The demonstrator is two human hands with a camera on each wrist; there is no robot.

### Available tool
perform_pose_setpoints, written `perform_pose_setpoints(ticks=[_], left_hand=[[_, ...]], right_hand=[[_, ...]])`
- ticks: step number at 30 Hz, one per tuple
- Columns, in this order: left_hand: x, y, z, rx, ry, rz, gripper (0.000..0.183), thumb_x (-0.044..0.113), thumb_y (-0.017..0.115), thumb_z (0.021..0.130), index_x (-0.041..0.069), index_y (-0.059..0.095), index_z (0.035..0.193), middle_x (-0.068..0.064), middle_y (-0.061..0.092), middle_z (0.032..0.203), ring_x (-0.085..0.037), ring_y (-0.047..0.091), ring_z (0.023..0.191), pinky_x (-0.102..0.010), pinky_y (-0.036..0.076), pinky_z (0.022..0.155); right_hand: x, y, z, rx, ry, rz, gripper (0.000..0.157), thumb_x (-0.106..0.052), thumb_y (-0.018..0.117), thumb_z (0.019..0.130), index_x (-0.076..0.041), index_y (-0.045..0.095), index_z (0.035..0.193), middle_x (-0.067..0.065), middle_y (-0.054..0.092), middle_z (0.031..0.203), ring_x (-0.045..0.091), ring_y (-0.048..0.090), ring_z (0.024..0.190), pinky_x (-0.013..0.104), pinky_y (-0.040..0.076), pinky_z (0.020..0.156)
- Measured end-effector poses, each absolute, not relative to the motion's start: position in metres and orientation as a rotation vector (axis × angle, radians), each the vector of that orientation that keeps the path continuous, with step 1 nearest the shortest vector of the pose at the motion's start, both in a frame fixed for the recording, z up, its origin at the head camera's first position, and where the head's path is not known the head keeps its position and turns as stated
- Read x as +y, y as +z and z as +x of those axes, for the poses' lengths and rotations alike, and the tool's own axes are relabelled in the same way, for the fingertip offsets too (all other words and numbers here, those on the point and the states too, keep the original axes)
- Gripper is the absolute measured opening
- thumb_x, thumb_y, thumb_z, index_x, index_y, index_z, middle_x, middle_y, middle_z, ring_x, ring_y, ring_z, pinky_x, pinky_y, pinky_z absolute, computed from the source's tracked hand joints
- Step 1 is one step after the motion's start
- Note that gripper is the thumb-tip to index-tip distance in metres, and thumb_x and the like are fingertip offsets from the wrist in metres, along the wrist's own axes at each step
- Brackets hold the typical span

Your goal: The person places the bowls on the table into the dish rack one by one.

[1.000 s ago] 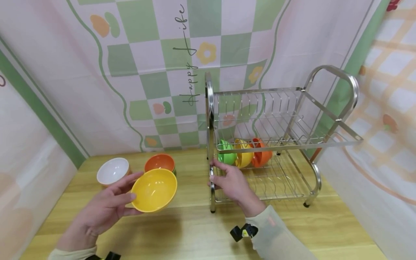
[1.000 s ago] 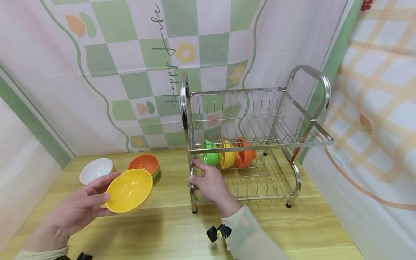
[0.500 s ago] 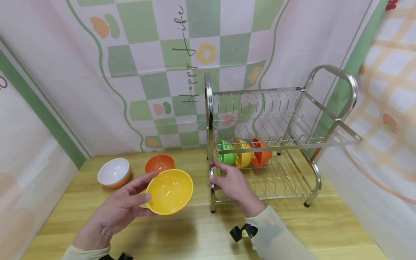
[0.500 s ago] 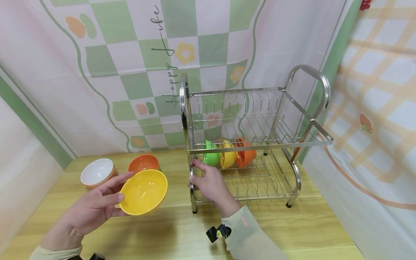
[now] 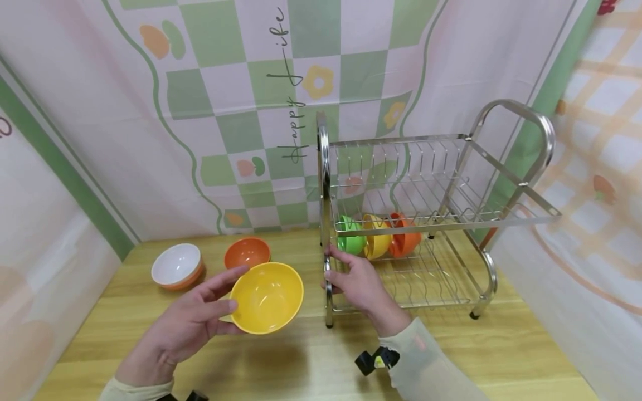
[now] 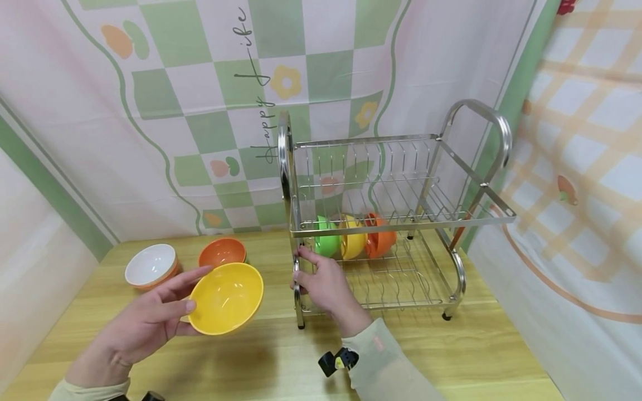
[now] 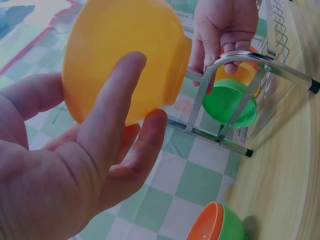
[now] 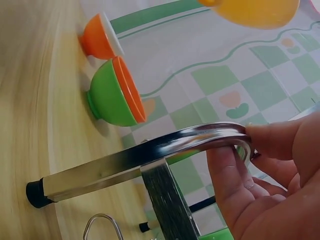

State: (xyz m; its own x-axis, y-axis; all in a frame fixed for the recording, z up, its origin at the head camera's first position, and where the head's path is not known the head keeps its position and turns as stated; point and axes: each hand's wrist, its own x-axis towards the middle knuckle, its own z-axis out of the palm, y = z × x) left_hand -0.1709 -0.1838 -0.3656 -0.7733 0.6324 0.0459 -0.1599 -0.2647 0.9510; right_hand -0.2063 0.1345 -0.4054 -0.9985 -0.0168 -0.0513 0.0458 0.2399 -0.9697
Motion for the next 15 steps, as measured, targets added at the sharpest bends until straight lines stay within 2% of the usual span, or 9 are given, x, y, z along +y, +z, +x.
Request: perform_pose_setpoints(ticks=[3, 9, 12, 15], left_hand=[[-0.184, -0.367, -0.171, 1.491, 2.074, 0.579, 0.054, -0.006, 0.049, 0.099, 0.012, 0.044, 0.150, -0.016, 0.040, 0.142, -0.035, 0.059, 0.112, -0.058, 0.053, 0.088], [-0.182, -0.369, -0.170, 1.502, 2.076, 0.569, 0.055, -0.006, 0.050, 0.099, 0.012, 0.044, 0.150, -0.017, 0.040, 0.140, -0.034, 0.060, 0.111, -0.059, 0.052, 0.089], [-0.181, -0.370, -0.170, 1.505, 2.079, 0.558, 0.055, -0.007, 0.051, 0.098, 0.011, 0.044, 0.150, -0.019, 0.038, 0.140, -0.035, 0.060, 0.110, -0.060, 0.051, 0.089], [-0.180, -0.370, -0.170, 1.514, 2.083, 0.547, 0.055, -0.006, 0.051, 0.098, 0.011, 0.045, 0.150, -0.020, 0.037, 0.140, -0.036, 0.061, 0.109, -0.060, 0.051, 0.088]], right_hand=[[0.135, -0.405, -0.205, 2.424, -1.919, 0.023, 0.060, -0.007, 0.070, 0.093, -0.024, 0.050, 0.147, 0.003, 0.047, 0.149, 0.031, 0.071, 0.081, 0.037, 0.060, 0.070], [0.143, -0.397, -0.195, 2.478, -1.887, -0.012, 0.055, -0.022, 0.070, 0.093, -0.021, 0.051, 0.145, 0.003, 0.048, 0.146, 0.024, 0.068, 0.091, 0.045, 0.055, 0.089], [0.150, -0.389, -0.188, 2.455, -1.942, -0.024, 0.049, -0.021, 0.069, 0.094, -0.014, 0.054, 0.140, 0.006, 0.054, 0.136, 0.026, 0.063, 0.100, 0.045, 0.054, 0.090], [0.158, -0.381, -0.181, 2.414, -2.008, -0.059, 0.037, -0.016, 0.065, 0.096, -0.004, 0.058, 0.129, 0.013, 0.060, 0.120, 0.031, 0.061, 0.101, 0.041, 0.056, 0.086]])
